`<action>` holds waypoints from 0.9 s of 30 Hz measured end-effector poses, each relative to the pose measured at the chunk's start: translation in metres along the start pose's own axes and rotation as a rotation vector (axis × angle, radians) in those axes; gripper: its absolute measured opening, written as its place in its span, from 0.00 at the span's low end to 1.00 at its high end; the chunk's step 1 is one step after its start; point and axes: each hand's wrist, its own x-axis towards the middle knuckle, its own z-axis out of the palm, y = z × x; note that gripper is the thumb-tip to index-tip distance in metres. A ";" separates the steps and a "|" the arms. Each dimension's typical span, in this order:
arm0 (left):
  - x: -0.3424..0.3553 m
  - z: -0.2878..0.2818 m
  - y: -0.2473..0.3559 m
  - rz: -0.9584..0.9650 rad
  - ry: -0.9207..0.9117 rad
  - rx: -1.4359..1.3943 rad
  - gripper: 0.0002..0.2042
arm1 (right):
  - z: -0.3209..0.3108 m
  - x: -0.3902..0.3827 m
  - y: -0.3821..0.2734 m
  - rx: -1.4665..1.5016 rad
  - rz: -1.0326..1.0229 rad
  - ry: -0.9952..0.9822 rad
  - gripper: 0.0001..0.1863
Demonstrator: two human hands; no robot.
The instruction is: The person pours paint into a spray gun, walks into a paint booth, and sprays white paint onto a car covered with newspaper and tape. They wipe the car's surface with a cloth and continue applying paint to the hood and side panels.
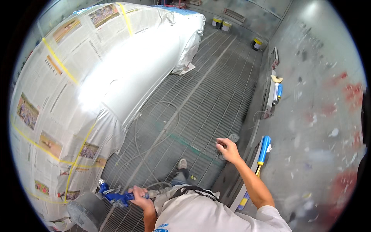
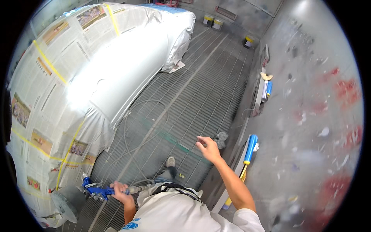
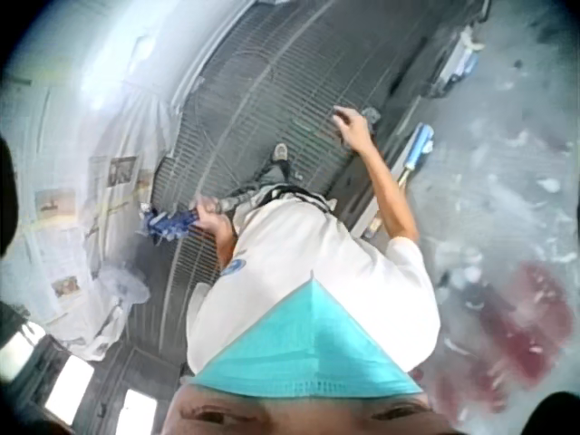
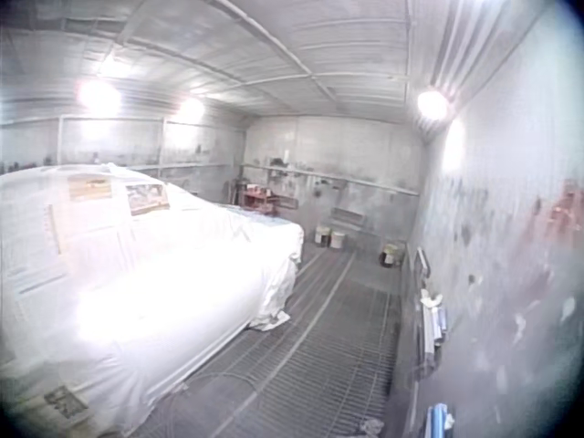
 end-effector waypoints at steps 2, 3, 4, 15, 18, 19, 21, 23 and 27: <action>0.016 0.031 -0.021 0.024 -0.006 0.002 0.11 | -0.040 0.047 0.039 -0.113 -0.013 0.033 0.17; 0.021 0.046 -0.027 0.012 0.032 -0.012 0.10 | -0.058 0.059 0.059 -0.165 0.004 0.045 0.16; 0.026 0.068 -0.031 0.003 0.056 -0.031 0.09 | -0.077 0.081 0.070 -0.216 0.042 0.078 0.16; 0.017 0.269 -0.101 0.082 0.309 0.202 0.17 | -0.323 0.322 0.264 -0.726 0.482 0.300 0.14; 0.035 0.282 -0.137 0.042 0.264 0.148 0.17 | -0.388 0.394 0.312 -0.920 0.468 0.307 0.13; 0.039 0.283 -0.149 0.041 0.287 0.177 0.15 | -0.411 0.420 0.337 -0.984 0.470 0.308 0.13; 0.062 0.230 -0.163 0.082 0.234 0.281 0.13 | -0.452 0.465 0.396 -1.100 0.483 0.272 0.13; 0.036 0.299 -0.156 0.147 0.416 0.423 0.12 | -0.476 0.506 0.428 -1.202 0.500 0.219 0.13; 0.032 0.326 -0.149 0.173 0.413 0.468 0.11 | -0.506 0.575 0.476 -1.361 0.514 0.065 0.15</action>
